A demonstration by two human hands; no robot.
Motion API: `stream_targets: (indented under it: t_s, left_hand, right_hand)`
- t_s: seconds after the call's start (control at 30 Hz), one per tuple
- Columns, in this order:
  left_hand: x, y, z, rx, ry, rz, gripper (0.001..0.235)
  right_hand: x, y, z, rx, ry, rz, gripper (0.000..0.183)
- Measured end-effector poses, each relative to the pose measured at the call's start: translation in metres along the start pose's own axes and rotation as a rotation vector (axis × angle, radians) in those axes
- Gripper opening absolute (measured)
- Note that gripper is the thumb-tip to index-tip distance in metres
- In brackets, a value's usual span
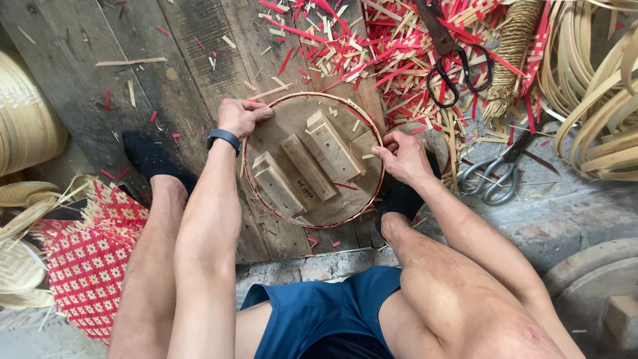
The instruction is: The person assembles round woven mats into basket lids by placing a bamboo ring around the edge, pressing it into place, and trimming excess strands with shears. The person repeats this process for multiple mats, stacking finished lids nearby.
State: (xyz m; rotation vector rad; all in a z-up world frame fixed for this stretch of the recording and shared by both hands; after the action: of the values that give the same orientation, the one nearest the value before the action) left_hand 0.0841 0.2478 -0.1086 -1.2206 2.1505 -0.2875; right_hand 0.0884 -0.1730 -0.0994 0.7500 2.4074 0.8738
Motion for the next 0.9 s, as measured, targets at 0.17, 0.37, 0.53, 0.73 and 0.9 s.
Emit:
stream_targets:
  t_s: [0.17,0.37,0.53,0.73,0.9]
  left_hand:
    - [0.000,-0.001,0.001,0.071,-0.084,0.018,0.028]
    - [0.010,0.073,-0.042,0.099,-0.295,-0.009,0.029]
    - [0.089,0.202,-0.101,-0.310,0.037,-0.857,0.029]
    - [0.075,0.196,-0.113,-0.307,-0.361,-0.342,0.035]
    - [0.072,0.170,-0.087,-0.165,-0.520,-0.589,0.032]
  right_hand:
    - [0.004,-0.002,-0.001,0.007,-0.023,-0.011,0.036]
    - [-0.002,0.004,-0.004,0.006,-0.049,-0.004,0.037]
    - [0.006,0.003,-0.008,-0.040,-0.047,-0.037,0.035]
    - [0.009,-0.005,-0.006,-0.069,-0.123,0.034,0.030]
    - [-0.020,0.018,0.027,-0.229,-0.199,0.106,0.027]
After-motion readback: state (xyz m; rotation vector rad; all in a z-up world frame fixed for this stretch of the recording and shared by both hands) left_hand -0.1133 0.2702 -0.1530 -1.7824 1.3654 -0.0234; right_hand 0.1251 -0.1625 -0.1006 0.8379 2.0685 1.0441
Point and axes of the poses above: each hand's wrist, its own z-axis towards the middle knuckle, its own x-axis out of the palm, y = z × x, the point moved 8 cm from there along z, towards the middle knuckle, and after that the axes turned 15 degrees about y, right-handed, at the moved point
